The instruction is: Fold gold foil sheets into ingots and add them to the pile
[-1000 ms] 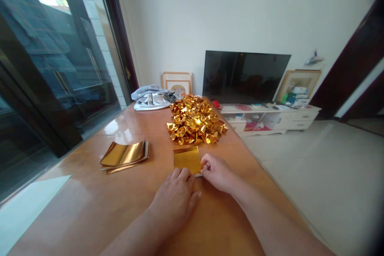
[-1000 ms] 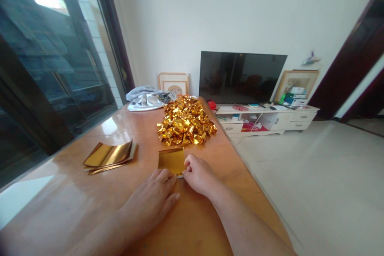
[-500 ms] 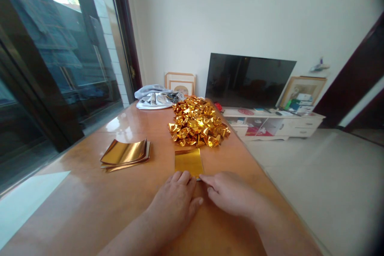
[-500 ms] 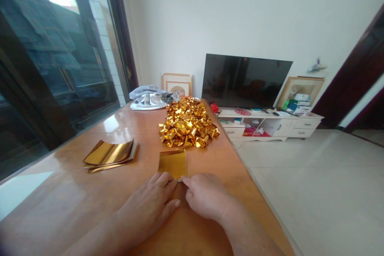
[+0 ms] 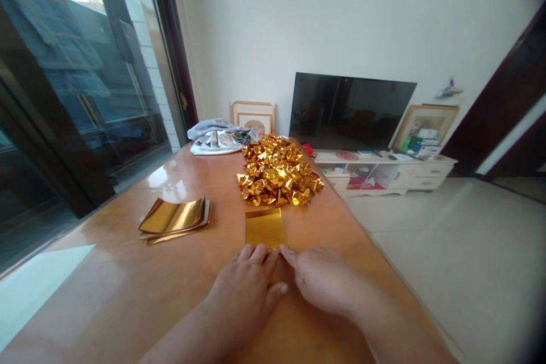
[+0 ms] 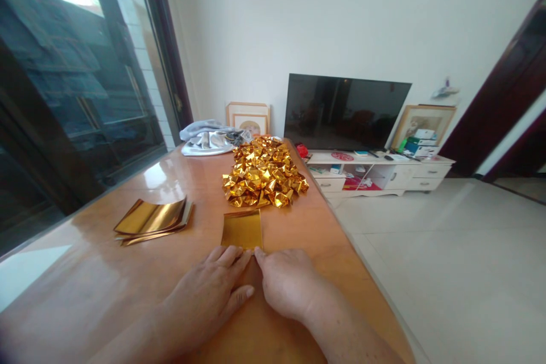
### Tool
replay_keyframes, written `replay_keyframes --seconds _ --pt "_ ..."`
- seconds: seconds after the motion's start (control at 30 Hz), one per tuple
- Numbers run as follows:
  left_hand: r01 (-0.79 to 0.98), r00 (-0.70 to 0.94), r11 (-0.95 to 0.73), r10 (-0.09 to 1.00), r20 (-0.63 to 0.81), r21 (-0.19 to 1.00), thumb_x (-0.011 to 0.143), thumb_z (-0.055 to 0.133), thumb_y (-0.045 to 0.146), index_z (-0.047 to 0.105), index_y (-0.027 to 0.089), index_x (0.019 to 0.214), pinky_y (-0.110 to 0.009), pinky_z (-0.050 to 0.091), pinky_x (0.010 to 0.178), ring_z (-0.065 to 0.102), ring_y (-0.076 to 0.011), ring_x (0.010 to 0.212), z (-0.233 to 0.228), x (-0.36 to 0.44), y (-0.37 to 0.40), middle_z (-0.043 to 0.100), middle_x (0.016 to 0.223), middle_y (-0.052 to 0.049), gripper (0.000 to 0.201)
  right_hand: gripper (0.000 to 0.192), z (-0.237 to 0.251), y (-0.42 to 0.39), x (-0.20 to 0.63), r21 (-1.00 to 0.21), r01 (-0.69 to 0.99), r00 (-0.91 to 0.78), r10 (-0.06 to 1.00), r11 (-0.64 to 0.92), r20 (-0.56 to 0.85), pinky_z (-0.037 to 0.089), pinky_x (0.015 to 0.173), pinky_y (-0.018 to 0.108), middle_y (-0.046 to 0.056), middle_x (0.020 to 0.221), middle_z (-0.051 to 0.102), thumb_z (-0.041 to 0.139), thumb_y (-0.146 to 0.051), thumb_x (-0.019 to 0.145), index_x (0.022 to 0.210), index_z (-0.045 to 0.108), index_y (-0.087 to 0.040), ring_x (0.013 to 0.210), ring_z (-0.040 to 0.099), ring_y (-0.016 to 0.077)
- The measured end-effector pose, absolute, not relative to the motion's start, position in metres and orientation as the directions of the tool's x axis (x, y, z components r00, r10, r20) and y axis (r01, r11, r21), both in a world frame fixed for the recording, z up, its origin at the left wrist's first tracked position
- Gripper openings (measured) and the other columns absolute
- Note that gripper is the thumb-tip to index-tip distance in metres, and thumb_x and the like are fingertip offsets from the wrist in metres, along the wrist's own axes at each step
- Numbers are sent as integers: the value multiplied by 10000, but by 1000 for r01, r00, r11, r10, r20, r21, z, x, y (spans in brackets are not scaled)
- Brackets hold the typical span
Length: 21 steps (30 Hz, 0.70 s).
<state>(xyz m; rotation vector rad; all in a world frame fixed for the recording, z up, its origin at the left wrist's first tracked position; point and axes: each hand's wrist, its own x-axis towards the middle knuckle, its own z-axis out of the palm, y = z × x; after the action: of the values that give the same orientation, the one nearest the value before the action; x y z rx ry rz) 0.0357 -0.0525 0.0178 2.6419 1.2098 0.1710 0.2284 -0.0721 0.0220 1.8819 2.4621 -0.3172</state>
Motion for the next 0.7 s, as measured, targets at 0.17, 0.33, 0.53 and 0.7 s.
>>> replay_keyframes --seconds 0.17,0.33,0.53,0.7 --pt "724 665 -649 746 11 232 941 481 500 524 266 1410 -469 433 1002 521 -303 1140 19 35 -53 595 1244 -103 525 555 25 -73 231 -153 958 -264 954 243 -141 460 778 364 143 1095 749 524 -310 880 1435 522 -285 908 712 288" --pt "729 664 -650 748 12 213 941 475 510 542 253 1390 -465 433 1006 518 -310 1162 19 35 -53 588 1270 -103 522 420 31 -72 236 -140 963 -250 959 232 -131 429 699 347 124 996 768 507 -205 854 1226 683 -288 835 709 284" --pt "731 659 -648 752 26 212 929 496 534 543 267 1379 -457 441 975 527 -302 1125 19 36 -53 592 1231 -110 525 326 34 -65 233 -139 958 -252 968 250 6 400 737 336 107 946 734 469 -192 896 1085 731 -236 872 640 251" --pt "720 673 -667 738 44 191 920 517 528 570 280 1323 -446 448 935 536 -299 1081 17 35 -53 601 1191 -101 476 327 25 -68 224 -136 901 -400 910 412 107 363 906 374 95 1067 676 471 -215 923 1179 674 -217 1028 534 258"
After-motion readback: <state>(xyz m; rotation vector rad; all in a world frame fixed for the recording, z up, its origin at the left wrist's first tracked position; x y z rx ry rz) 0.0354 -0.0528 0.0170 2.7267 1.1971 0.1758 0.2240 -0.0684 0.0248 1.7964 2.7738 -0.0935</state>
